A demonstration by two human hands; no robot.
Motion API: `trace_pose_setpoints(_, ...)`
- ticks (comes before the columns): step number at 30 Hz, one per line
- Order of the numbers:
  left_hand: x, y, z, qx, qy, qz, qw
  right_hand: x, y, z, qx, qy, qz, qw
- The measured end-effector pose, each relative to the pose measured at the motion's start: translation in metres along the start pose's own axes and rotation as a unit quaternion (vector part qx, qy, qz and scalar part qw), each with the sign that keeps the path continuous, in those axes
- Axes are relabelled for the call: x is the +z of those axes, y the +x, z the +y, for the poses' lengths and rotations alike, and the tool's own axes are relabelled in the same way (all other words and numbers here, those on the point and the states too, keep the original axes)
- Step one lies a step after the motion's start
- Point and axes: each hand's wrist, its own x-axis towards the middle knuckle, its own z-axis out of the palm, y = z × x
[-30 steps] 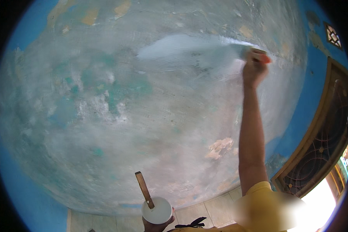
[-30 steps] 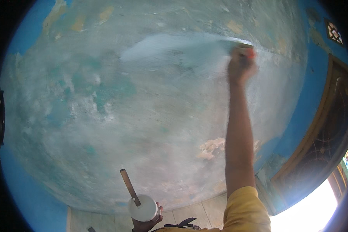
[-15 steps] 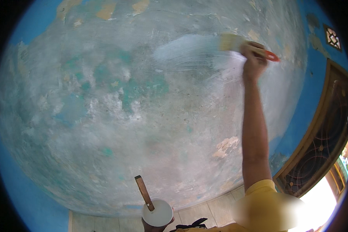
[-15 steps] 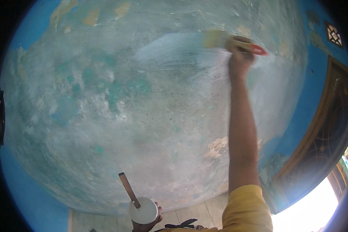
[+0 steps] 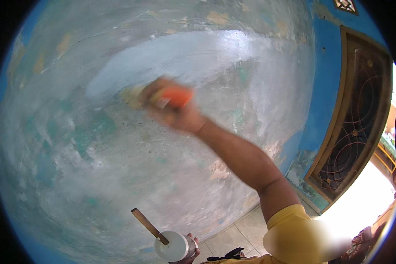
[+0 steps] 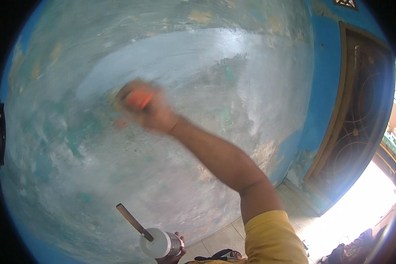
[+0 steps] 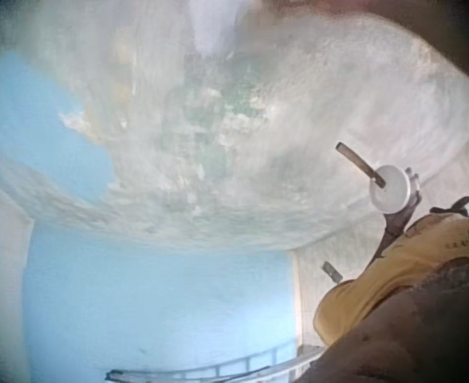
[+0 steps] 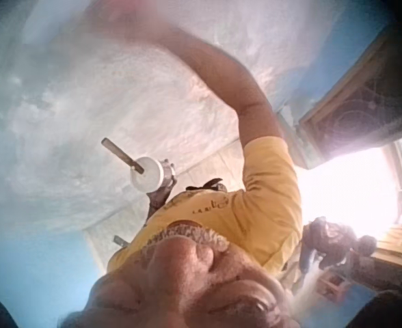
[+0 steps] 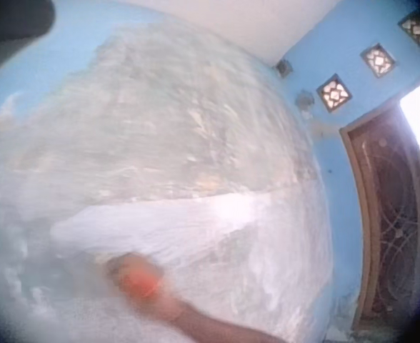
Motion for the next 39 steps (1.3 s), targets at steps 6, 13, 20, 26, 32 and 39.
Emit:
trace_pose_setpoints(6,0.027,0.002,-0.007,-0.062,-0.282,0.007,0.957,-0.235,-0.016,0.105,0.177,-0.043,0.333,0.925)
trace_pose_setpoints(13,0.046,0.011,-0.017,-0.030,-0.196,-0.002,0.980,-0.312,-0.053,0.117,0.138,-0.299,0.402,0.854)
trace_pose_setpoints(20,0.067,0.018,-0.033,-0.020,-0.238,0.042,0.970,-0.104,-0.096,0.021,-0.089,-0.222,-0.102,0.966)
trace_pose_setpoints(26,0.057,0.023,-0.032,-0.051,-0.257,0.082,0.962,-0.178,-0.112,0.062,0.225,0.013,0.094,0.970)
trace_pose_setpoints(32,0.073,0.018,-0.030,-0.036,-0.228,0.120,0.966,-0.235,-0.068,0.084,-0.024,-0.281,0.082,0.956)
trace_pose_setpoints(39,0.063,0.020,-0.042,0.045,0.128,0.111,0.984,-0.257,-0.065,0.096,-0.066,-0.417,0.092,0.902)
